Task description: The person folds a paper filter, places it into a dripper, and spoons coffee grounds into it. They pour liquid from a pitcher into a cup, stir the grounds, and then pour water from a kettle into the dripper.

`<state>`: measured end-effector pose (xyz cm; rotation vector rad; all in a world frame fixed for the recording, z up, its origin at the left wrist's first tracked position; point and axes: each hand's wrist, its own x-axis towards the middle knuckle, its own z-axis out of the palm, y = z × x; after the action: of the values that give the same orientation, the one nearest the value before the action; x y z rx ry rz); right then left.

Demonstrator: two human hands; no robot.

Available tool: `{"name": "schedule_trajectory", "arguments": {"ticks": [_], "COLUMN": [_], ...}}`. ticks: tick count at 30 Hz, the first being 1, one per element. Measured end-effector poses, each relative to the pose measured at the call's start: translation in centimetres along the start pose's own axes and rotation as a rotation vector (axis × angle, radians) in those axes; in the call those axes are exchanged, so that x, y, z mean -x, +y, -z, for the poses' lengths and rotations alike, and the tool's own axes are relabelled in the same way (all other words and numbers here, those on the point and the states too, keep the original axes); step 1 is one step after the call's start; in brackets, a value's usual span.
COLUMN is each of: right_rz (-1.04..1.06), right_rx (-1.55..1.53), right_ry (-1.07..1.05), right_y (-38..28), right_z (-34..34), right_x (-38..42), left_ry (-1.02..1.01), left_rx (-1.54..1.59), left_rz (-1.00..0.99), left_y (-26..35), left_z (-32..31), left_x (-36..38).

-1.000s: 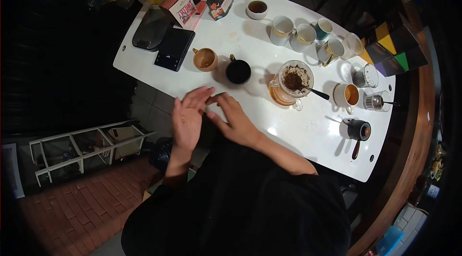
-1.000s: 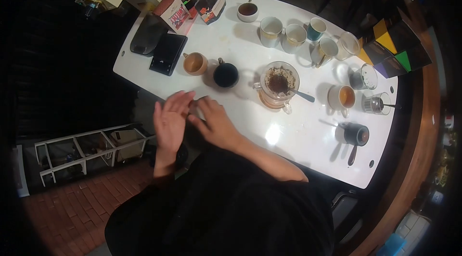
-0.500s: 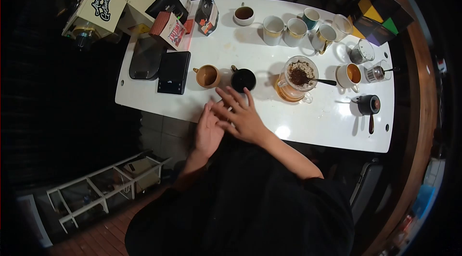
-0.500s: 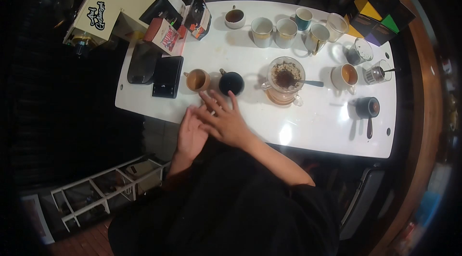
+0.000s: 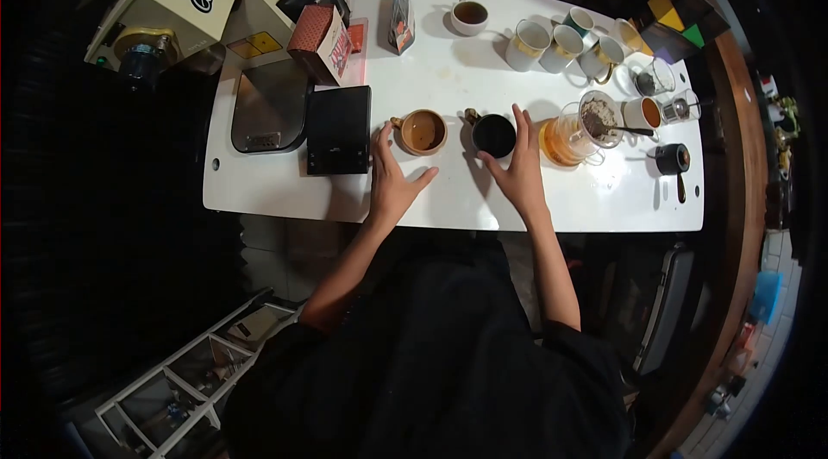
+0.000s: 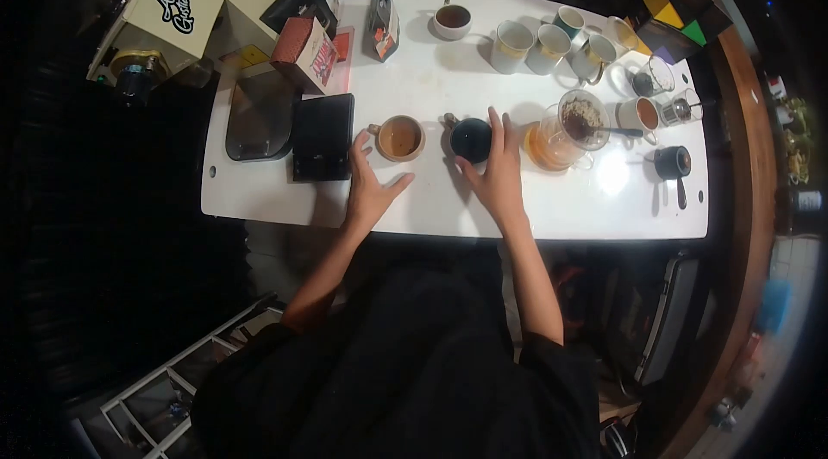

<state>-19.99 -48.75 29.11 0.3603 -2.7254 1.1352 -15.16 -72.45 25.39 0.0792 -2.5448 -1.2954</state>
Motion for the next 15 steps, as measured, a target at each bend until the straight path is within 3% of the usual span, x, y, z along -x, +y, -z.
{"name": "schedule_trajectory", "arguments": {"ticks": [8, 15], "right_rz": [-0.114, -0.086], "right_rx": [-0.088, -0.138], "right_ry": [-0.037, 0.069], "right_y": [1.9, 2.4], "right_z": [-2.3, -3.1], "right_x": [0.3, 0.7], "left_ry": [-0.062, -0.028], "left_rx": [-0.111, -0.181], "left_rz": [-0.109, -0.152], "left_y": [-1.7, -2.2], "left_z": [-0.7, -0.9], "left_x": [-2.2, -3.9]}}
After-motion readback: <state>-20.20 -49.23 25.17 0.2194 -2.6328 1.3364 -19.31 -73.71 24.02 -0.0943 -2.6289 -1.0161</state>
